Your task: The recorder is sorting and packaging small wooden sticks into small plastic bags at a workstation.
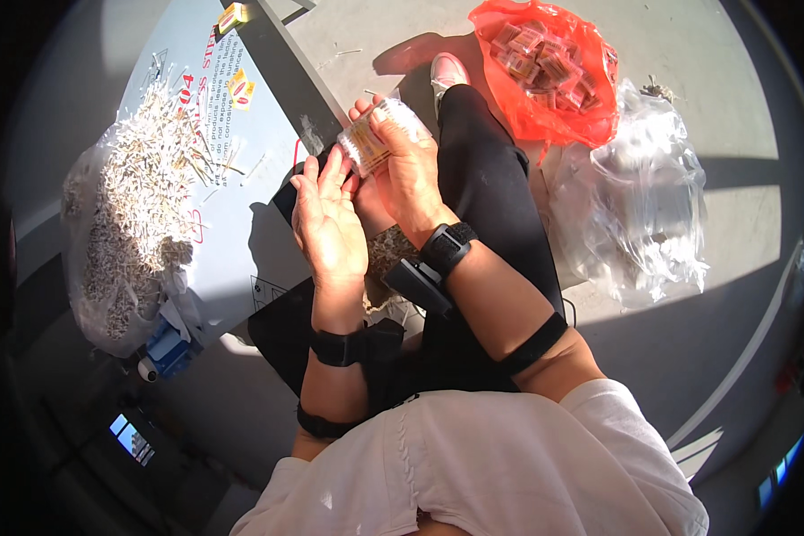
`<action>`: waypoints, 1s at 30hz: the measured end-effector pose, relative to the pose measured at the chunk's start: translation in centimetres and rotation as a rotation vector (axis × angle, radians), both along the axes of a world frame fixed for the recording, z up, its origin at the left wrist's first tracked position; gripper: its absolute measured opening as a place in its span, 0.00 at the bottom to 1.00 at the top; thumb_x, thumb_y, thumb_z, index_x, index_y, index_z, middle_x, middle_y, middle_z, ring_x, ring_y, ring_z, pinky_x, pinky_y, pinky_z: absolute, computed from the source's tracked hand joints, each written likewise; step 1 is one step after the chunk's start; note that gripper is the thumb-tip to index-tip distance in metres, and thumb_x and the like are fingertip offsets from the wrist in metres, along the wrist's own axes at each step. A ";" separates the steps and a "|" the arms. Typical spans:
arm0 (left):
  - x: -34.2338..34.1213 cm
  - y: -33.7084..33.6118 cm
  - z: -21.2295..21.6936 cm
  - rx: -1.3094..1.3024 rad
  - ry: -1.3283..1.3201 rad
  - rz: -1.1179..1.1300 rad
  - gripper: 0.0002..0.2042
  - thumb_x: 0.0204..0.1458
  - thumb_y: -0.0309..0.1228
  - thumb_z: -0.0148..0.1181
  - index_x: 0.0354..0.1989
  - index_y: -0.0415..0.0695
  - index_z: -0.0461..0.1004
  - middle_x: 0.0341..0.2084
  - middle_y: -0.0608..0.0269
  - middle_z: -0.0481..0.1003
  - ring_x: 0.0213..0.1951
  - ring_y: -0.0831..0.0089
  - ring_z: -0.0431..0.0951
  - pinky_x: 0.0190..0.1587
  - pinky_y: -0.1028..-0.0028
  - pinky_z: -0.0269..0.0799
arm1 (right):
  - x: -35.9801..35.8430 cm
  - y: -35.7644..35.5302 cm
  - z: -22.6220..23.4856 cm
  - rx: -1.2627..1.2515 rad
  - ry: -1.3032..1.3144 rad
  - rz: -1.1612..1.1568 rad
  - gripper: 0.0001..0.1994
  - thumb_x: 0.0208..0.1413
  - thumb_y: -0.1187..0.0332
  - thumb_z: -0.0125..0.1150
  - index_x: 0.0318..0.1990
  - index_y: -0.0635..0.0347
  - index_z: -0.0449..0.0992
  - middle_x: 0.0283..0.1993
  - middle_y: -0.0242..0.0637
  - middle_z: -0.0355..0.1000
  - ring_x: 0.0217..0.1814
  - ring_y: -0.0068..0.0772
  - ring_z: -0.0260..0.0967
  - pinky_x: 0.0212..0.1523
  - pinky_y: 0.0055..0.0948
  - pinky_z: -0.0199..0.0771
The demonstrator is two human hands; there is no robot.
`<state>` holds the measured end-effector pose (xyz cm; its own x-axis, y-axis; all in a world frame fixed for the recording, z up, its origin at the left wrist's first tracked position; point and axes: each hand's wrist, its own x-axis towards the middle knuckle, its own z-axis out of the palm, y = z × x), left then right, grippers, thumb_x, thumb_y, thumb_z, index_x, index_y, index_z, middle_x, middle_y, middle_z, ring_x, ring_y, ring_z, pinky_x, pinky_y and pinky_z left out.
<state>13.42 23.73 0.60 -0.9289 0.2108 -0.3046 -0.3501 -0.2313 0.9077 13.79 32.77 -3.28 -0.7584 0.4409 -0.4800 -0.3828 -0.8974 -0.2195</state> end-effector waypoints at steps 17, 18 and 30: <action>-1.9 -0.8 -0.2 0.206 -0.221 0.012 0.30 0.64 0.44 0.47 0.66 0.34 0.52 0.62 0.33 0.57 0.63 0.52 0.60 0.67 0.57 0.54 | 0.1 -0.5 -0.1 0.187 0.017 0.069 0.22 0.58 0.77 0.57 0.59 0.70 0.61 0.58 0.50 0.69 0.63 0.45 0.67 0.65 0.41 0.66; -2.0 -0.6 -0.2 0.172 -0.217 0.029 0.28 0.64 0.43 0.49 0.63 0.33 0.56 0.59 0.30 0.60 0.61 0.49 0.64 0.65 0.56 0.58 | 0.1 -0.3 -0.2 0.187 0.017 0.067 0.22 0.58 0.77 0.57 0.59 0.70 0.61 0.58 0.50 0.69 0.63 0.45 0.67 0.65 0.41 0.66; -3.0 -0.9 1.1 0.121 -0.331 -0.085 0.30 0.66 0.46 0.41 0.65 0.33 0.51 0.62 0.32 0.59 0.64 0.47 0.61 0.68 0.54 0.53 | -0.1 0.8 0.0 0.031 0.010 -0.031 0.15 0.60 0.75 0.57 0.53 0.69 0.67 0.50 0.47 0.74 0.54 0.40 0.73 0.55 0.38 0.74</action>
<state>10.37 22.78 1.68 -0.7618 0.3359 -0.5540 -0.6430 -0.2877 0.7098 13.70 33.56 -3.31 -0.7487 0.4792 -0.4581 -0.4130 -0.8777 -0.2431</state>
